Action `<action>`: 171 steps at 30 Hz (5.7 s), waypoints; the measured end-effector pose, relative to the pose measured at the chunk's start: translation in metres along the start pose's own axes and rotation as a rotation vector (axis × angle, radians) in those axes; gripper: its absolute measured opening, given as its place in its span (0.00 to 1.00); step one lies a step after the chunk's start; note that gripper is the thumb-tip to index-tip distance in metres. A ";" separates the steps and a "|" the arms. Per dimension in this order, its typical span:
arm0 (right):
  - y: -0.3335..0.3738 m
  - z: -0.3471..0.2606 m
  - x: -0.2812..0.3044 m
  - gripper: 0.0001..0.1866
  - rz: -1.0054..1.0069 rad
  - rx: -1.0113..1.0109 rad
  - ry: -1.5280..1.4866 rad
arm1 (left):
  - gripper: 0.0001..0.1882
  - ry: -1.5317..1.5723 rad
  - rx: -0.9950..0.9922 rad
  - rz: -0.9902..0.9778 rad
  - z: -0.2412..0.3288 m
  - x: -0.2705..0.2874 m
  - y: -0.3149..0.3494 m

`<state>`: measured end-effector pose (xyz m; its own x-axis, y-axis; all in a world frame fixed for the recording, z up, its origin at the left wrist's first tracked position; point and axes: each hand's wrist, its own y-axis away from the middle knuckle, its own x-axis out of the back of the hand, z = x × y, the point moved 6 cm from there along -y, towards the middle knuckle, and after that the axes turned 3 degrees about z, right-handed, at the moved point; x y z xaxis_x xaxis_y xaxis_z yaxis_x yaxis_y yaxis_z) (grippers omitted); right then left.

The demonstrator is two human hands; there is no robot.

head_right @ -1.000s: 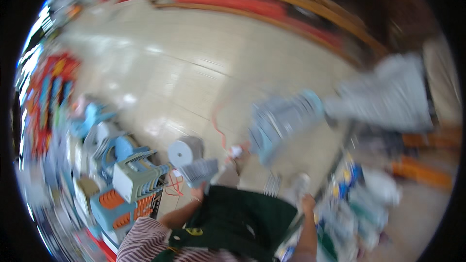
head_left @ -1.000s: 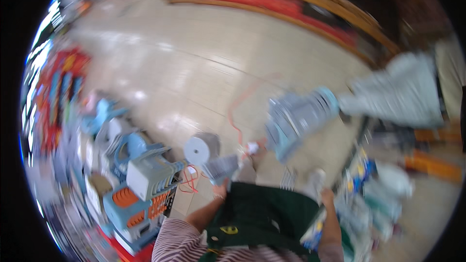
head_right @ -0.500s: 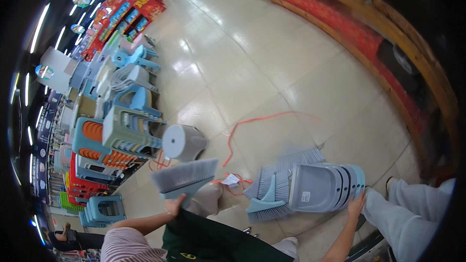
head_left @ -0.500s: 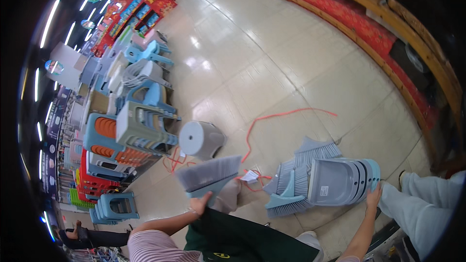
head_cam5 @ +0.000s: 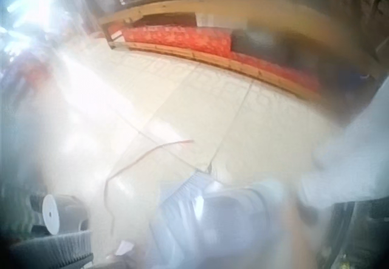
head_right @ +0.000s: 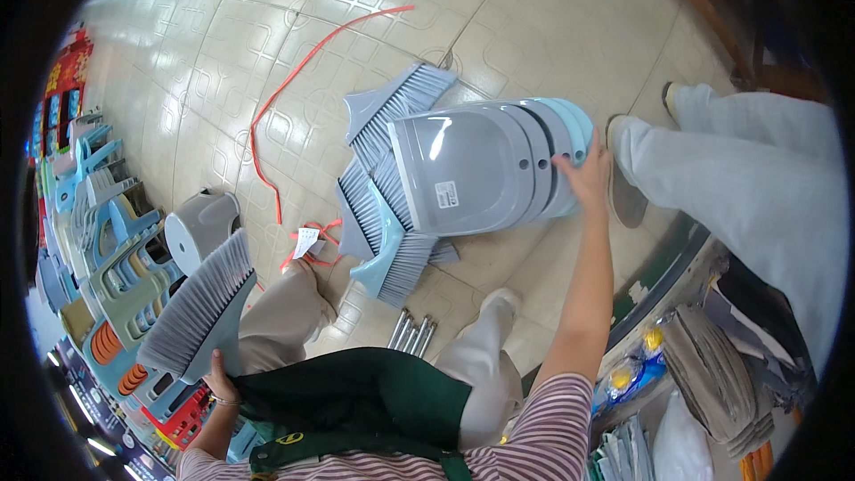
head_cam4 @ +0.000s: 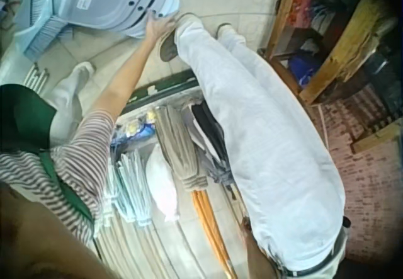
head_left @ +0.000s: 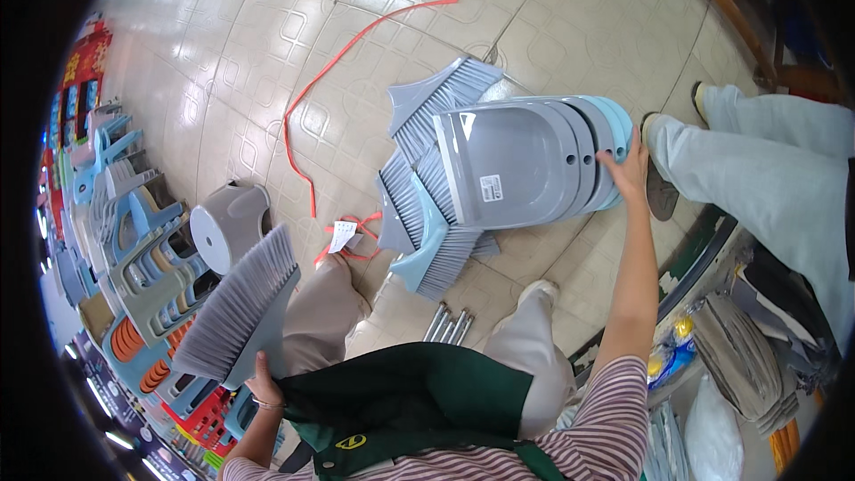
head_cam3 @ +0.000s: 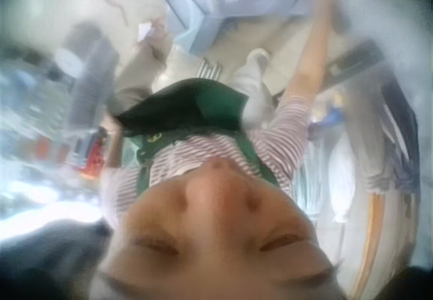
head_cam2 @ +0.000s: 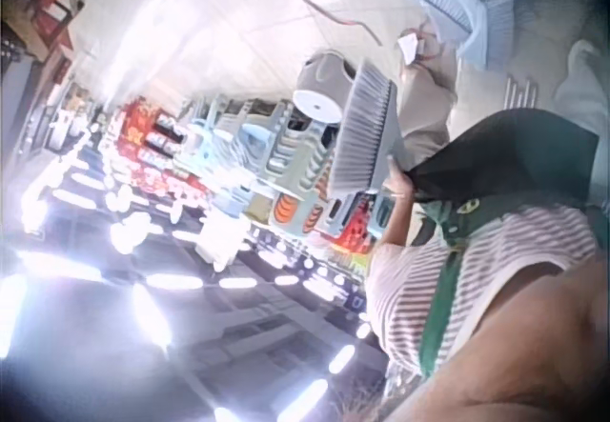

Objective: The person assembles brooms and dustpans by attaching metal poles to broom heads and dustpan handles. They pick up parts from the floor, connect them, and place the completed items on a display rack.

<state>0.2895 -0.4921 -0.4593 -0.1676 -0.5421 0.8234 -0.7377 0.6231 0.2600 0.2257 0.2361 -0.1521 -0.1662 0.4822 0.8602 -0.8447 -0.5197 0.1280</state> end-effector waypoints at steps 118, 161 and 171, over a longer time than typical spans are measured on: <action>0.683 -0.070 -0.476 0.09 1.021 -0.991 -1.510 | 0.24 -0.746 -1.738 -0.920 0.090 -0.502 0.067; 0.705 -0.055 -0.349 0.13 0.705 -1.040 -0.892 | 0.13 -0.566 -2.134 -0.506 0.113 -0.518 -0.127; 0.706 -0.028 -0.261 0.08 0.585 -0.911 -0.852 | 0.13 -0.199 -2.277 -0.669 0.069 -0.362 -0.015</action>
<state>-0.1697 0.1050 -0.4766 -0.8911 -0.0445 0.4515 0.2078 0.8446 0.4934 0.3339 0.0209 -0.4310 0.1708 0.0725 0.9826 0.2326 0.9661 -0.1117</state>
